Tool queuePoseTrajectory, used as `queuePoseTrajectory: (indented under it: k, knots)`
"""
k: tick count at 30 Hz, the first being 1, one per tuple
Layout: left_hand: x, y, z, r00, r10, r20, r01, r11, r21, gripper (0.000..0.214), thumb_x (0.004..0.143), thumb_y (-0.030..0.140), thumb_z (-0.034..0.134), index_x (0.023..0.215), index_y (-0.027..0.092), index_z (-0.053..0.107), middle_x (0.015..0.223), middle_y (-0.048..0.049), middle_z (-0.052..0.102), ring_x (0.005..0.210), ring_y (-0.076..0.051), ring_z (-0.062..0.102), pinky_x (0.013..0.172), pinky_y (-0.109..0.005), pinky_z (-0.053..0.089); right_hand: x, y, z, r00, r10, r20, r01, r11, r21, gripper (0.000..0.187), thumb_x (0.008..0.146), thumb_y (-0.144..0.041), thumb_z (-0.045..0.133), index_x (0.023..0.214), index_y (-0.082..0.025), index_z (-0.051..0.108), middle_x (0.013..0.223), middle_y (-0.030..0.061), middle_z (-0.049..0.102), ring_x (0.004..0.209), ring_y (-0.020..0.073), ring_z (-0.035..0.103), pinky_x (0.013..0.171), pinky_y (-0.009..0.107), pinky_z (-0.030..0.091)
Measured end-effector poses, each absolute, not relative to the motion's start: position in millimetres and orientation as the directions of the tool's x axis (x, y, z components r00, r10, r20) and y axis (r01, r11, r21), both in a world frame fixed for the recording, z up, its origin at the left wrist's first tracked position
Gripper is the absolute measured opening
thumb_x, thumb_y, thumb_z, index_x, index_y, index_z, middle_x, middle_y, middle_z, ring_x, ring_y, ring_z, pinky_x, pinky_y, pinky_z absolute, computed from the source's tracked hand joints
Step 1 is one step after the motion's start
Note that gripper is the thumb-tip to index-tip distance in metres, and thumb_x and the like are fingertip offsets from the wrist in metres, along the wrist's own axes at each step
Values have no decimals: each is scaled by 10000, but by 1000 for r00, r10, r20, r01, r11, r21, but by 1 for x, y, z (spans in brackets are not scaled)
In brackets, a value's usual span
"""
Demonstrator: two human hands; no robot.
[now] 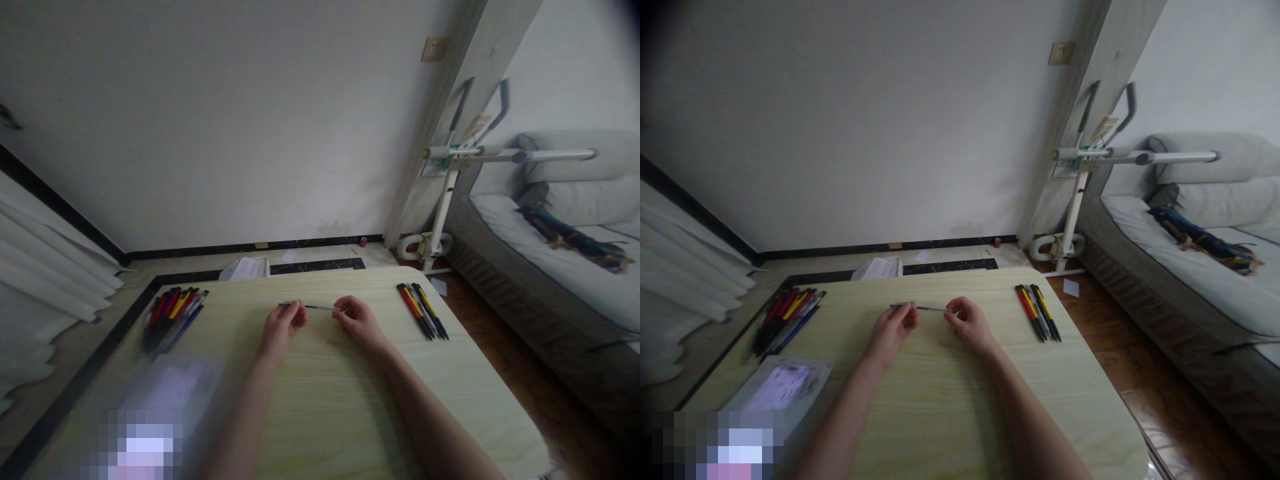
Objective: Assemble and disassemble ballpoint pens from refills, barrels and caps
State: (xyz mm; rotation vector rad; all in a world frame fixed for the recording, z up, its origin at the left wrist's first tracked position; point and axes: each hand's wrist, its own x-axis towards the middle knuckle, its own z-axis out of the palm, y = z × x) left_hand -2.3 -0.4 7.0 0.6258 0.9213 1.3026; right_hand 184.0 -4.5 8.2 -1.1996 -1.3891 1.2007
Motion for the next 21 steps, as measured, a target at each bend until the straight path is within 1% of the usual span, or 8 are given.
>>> queuePoseTrajectory:
  k: [8,13,21]
  knots:
    - [-2,0,8,13,977,-212,-520,188,833,244,627,281,692,784,108,621,693,-30,607,619,-95,558,587,-226,437,183,-4,6,-107,994,28,97,39,-995,253,719,-393,574,823,-167,528,680,4,579,482,80,466,415,193,381]
    - [-2,0,8,6,976,-218,-524,188,831,243,634,275,688,792,103,617,693,-31,604,618,-95,556,591,-227,439,182,-3,5,-112,993,22,59,29,-998,255,723,-398,576,808,-160,538,670,7,598,463,73,459,409,188,364]
    - [-1,0,9,21,977,-214,-519,193,832,238,641,278,683,793,107,614,686,-29,607,618,-96,557,595,-222,432,182,-4,7,-107,994,0,90,10,-996,288,739,-442,543,769,-156,545,640,14,602,434,75,450,397,192,347]
